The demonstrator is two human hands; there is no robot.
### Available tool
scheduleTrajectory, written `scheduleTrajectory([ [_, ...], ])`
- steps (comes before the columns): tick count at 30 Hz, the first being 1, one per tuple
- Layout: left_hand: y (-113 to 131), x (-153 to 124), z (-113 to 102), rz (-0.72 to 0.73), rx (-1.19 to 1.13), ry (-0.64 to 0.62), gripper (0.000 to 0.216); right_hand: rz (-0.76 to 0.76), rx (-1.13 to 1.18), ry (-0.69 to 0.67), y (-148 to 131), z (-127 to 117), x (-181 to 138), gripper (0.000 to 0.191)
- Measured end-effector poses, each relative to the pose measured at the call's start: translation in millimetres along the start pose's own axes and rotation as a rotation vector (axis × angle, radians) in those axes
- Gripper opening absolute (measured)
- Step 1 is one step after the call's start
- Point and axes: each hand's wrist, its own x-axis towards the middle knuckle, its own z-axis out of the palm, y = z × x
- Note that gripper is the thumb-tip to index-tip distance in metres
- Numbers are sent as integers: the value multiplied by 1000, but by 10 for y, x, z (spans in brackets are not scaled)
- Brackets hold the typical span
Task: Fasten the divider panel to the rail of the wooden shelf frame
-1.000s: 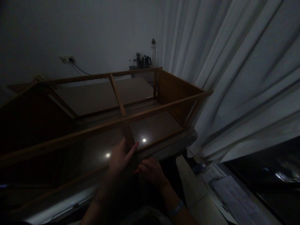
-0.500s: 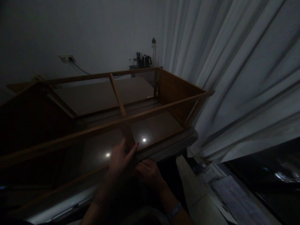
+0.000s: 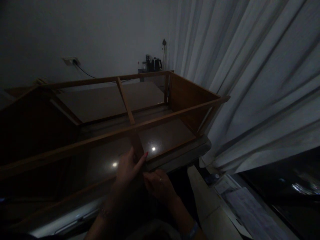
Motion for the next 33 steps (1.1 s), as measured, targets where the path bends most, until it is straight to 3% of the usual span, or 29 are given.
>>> scheduleTrajectory([
  [3,-3,2,1,-16,-19,-14,41,144,123,97,-55,8,13,27],
  [6,-12,-1,11,-15,-32,-15,41,434,271,197,-126,26,4,24],
  [9,-16,-5,21,-1,-27,-1,40,691,450,216,-191,41,-18,24],
  [12,-14,-7,27,-8,-6,6,41,753,548,177,-211,38,-42,26],
  [16,-19,-9,28,-8,17,10,45,682,497,144,-150,29,-79,25],
  [25,-31,-4,23,8,5,11,42,259,146,-9,33,-25,-90,30],
  [30,-36,-4,32,14,-13,21,41,207,-123,31,21,-154,7,38],
  [33,-36,-4,33,9,-15,14,41,175,-256,-16,-7,-242,53,37],
])
